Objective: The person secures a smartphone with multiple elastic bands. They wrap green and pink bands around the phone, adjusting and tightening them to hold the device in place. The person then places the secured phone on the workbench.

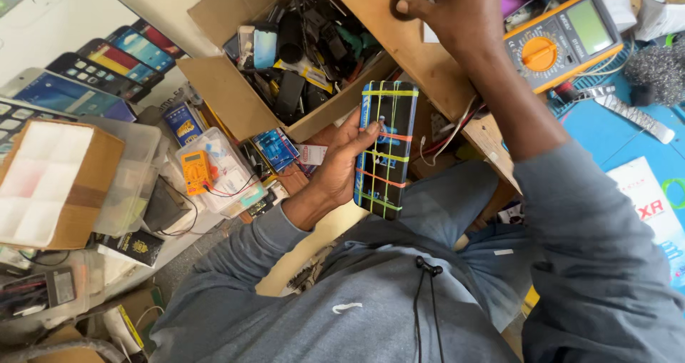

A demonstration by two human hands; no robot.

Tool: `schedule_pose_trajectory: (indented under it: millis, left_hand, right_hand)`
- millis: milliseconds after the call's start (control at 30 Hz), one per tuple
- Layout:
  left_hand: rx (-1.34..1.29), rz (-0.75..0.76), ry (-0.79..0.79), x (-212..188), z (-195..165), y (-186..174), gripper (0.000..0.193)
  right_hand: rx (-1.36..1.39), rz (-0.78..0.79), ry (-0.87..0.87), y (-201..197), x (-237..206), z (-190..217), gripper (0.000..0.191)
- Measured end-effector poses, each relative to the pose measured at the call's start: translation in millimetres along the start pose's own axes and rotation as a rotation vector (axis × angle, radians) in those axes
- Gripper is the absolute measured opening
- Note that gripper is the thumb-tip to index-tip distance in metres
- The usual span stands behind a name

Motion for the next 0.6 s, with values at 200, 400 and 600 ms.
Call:
schedule_pose_trajectory:
  millis: [200, 400, 600]
  left_hand:
    - [0.215, -0.145, 0.137, -0.1, 12.9, 11.9, 0.011]
    - [0.079, 0.159, -0.120, 7.7, 46.0, 77.7, 0.037]
    - [0.157, 0.267, -0.212, 19.5, 98.7, 146.5, 0.037]
  right_hand:
    - [-0.075, -0.156, 0.039, -163.0, -77.6, -14.4, 0.014]
    - [-0.332, -0.499, 0.505, -412.2, -209.0, -61.8, 0.017]
    - [-0.598, -0.319, 0.608, -454.3, -300.5, -70.1, 0.009]
Point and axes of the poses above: each hand's wrist, its own x-axis towards the middle knuckle, its own y-axis out of the palm, z = x × y, the point moved 4 cm from there along x, towards the middle knuckle, and after that the axes turned 13 degrees about -z, right-handed, at the moved point
